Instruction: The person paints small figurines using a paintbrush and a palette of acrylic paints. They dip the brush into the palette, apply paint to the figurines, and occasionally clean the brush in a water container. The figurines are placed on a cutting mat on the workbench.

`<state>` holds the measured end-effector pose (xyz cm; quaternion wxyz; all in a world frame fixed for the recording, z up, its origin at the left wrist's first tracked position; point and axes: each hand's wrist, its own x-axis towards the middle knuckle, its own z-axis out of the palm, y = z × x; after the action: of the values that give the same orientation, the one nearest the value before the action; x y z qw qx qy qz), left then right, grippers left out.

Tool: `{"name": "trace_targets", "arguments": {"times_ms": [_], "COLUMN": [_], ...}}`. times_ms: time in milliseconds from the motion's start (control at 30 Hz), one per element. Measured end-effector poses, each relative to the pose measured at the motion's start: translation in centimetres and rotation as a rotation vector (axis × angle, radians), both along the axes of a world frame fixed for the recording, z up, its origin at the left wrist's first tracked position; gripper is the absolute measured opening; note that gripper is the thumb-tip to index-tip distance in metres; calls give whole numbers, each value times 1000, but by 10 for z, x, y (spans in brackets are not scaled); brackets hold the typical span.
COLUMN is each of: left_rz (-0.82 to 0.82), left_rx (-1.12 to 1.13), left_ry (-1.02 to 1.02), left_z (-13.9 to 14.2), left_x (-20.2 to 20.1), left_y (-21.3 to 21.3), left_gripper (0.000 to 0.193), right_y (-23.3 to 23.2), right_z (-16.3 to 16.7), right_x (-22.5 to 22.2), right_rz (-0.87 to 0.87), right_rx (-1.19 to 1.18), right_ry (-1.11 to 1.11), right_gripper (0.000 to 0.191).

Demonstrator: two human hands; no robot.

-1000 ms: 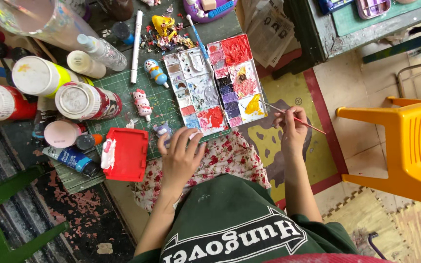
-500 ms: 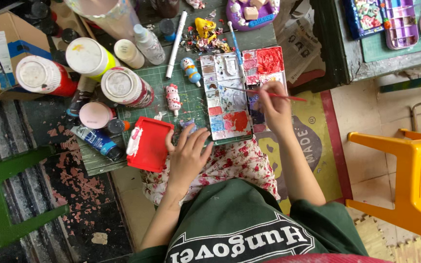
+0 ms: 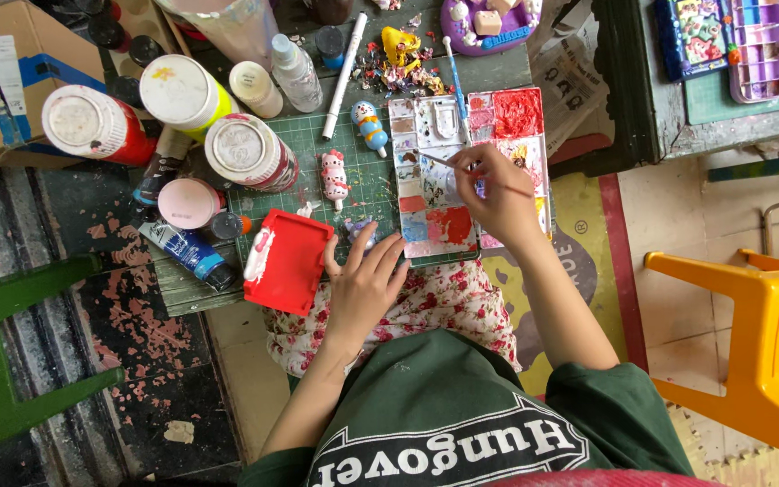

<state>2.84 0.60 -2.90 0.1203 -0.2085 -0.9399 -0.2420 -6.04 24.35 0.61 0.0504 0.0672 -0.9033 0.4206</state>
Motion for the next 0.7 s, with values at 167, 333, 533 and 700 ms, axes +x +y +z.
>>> {"name": "trace_targets", "arguments": {"times_ms": [167, 333, 533, 700], "left_rz": [0, -5, 23, 32], "left_rx": [1, 0, -3, 32], "left_ry": [-3, 3, 15, -9], "left_z": [1, 1, 1, 4], "left_x": [0, 0, -1, -1], "left_y": [0, 0, -2, -3], "left_gripper": [26, 25, 21, 18], "right_y": [-11, -11, 4, 68], "right_z": [21, 34, 23, -11], "right_x": [6, 9, 12, 51], "right_rz": [148, 286, 332, -203], "right_rx": [208, 301, 439, -150], "right_ry": [206, 249, 388, 328], "right_gripper": [17, 17, 17, 6]}}
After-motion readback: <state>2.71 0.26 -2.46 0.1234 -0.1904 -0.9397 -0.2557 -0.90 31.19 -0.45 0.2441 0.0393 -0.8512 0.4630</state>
